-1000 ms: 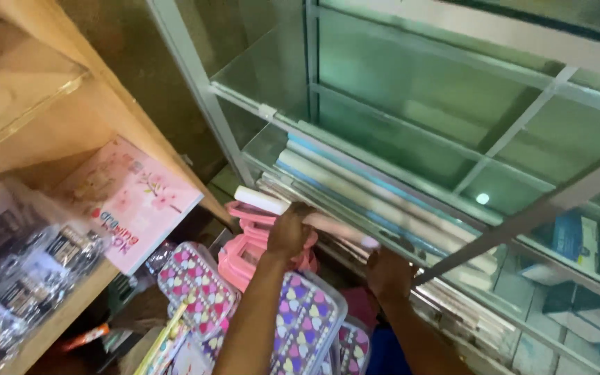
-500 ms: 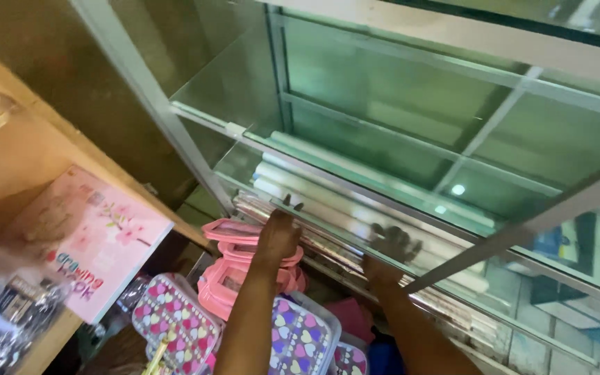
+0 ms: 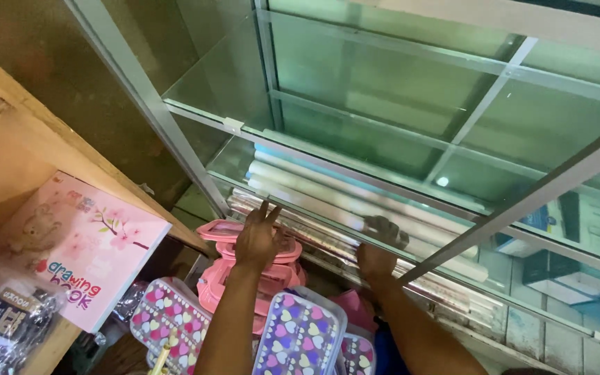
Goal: The person sits on the floor and organizes various rolls of wrapping paper. They pick up rolls with different patterns, unroll them slightly to check the design, and place them into a glass display cabinet.
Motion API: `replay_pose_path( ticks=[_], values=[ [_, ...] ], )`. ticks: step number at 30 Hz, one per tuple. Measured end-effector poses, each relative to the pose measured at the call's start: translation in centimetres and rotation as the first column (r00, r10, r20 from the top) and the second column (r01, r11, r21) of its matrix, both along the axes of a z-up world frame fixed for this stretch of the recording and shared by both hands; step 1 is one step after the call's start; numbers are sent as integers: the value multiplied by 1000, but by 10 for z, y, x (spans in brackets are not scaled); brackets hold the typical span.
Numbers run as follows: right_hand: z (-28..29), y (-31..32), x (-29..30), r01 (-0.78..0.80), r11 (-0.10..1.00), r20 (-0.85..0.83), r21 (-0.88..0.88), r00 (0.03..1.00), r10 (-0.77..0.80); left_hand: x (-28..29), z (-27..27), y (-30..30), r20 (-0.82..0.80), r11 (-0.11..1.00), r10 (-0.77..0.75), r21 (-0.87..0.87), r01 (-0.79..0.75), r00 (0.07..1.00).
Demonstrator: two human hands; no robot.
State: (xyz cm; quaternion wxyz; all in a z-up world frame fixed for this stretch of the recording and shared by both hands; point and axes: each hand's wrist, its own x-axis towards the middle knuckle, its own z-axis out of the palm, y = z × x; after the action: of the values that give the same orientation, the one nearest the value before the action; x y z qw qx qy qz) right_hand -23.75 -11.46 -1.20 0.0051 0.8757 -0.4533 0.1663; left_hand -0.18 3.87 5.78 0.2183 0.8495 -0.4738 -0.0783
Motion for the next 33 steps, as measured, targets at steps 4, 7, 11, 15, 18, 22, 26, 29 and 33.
replay_pose_path(
  ticks=[4, 7, 11, 15, 18, 22, 26, 29, 33],
  values=[
    [-4, 1, 2, 47, 998, 94, -50, 995, -42, 9, -7, 5, 31, 999, -27, -19, 28, 999],
    [-8, -6, 4, 64, 987, 282, -147, 959, -20, 7, -1, 8, 35, 999, -24, -29, 25, 999],
    [5, -21, 16, 49, 943, 317, -329, 947, 61, 10, -14, 14, 45, 999, -20, -24, 21, 999],
    [-2, -52, 37, 279, 955, -65, 100, 960, -274, 9, -3, 9, 27, 1000, -10, -20, 11, 1000],
    [-42, -71, 38, 165, 968, 423, 190, 876, -232, 7, 5, 7, -11, 1000, -11, 24, 12, 1000],
    [-37, -55, 36, 88, 975, 504, -202, 863, 26, 2, 13, 14, 4, 999, -27, 38, 27, 1000],
    [-14, -33, 31, 112, 944, 436, -310, 899, 36, 1, 14, 18, 35, 999, -40, 16, 40, 999],
    [-6, -20, 27, 47, 940, 431, -338, 896, 110, -2, 17, 25, 62, 999, -35, -7, 36, 997],
    [11, 6, 16, -53, 991, 281, -123, 956, 86, -4, 1, 43, 160, 994, -54, -86, 68, 986]
  ],
)
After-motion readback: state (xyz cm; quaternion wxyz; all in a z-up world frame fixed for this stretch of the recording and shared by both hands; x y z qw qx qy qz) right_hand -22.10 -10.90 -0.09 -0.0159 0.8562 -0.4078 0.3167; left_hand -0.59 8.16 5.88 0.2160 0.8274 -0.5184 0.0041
